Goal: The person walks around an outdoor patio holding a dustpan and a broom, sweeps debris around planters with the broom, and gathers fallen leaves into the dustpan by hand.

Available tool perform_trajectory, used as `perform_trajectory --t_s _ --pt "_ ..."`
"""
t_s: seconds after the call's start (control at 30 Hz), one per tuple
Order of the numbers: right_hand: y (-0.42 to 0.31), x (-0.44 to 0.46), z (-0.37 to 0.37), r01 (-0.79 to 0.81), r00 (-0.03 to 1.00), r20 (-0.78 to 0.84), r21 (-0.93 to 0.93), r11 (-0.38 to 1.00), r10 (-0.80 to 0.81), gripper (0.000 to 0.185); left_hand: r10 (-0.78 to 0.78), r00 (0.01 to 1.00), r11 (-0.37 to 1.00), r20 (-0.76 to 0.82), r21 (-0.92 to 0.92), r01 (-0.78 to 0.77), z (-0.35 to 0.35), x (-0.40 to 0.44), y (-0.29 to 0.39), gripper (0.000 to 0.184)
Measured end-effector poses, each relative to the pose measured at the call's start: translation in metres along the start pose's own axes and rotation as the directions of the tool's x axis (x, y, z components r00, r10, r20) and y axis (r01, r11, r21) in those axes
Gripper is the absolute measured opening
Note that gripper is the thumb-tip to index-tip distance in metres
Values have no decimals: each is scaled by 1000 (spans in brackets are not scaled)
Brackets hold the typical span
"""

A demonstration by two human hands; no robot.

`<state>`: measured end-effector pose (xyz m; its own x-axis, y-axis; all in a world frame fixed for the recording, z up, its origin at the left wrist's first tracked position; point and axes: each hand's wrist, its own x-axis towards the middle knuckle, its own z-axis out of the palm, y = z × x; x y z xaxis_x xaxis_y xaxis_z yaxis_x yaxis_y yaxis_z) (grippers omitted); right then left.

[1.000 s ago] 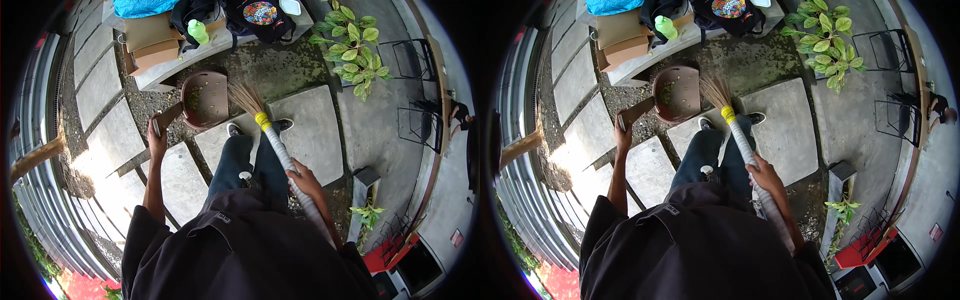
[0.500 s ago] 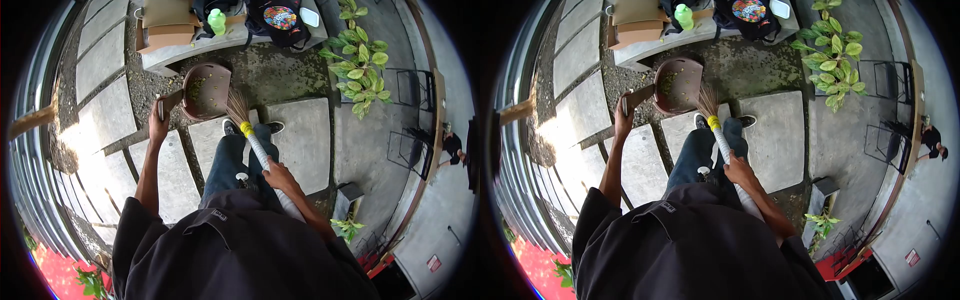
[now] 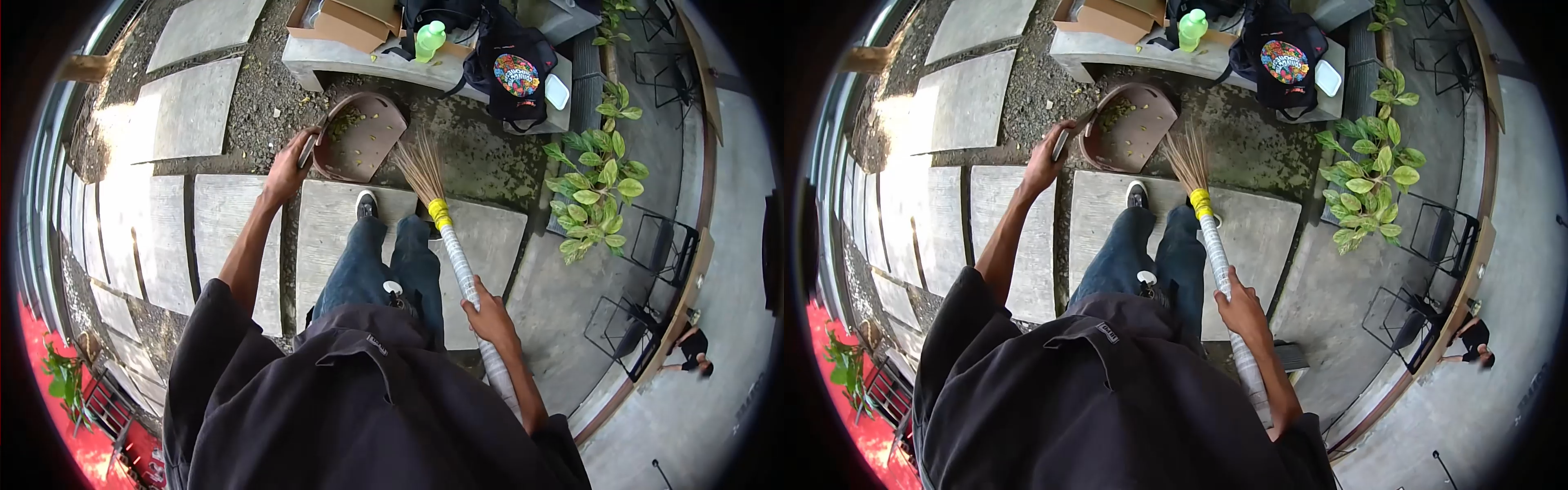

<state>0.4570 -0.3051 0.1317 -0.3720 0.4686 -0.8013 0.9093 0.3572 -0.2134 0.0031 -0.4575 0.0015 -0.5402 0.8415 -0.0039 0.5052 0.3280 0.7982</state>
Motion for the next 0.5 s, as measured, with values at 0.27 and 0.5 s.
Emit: perform_trajectory --t_s 0.27,0.5 --pt "-72 48 22 -72 985 161 74 995 59 69 51 999 999 19 9 -51 20 10 14 50" --pt "-60 4 12 -122 977 210 356 927 48 66 -119 978 992 -169 -64 109 20 25 6 47"
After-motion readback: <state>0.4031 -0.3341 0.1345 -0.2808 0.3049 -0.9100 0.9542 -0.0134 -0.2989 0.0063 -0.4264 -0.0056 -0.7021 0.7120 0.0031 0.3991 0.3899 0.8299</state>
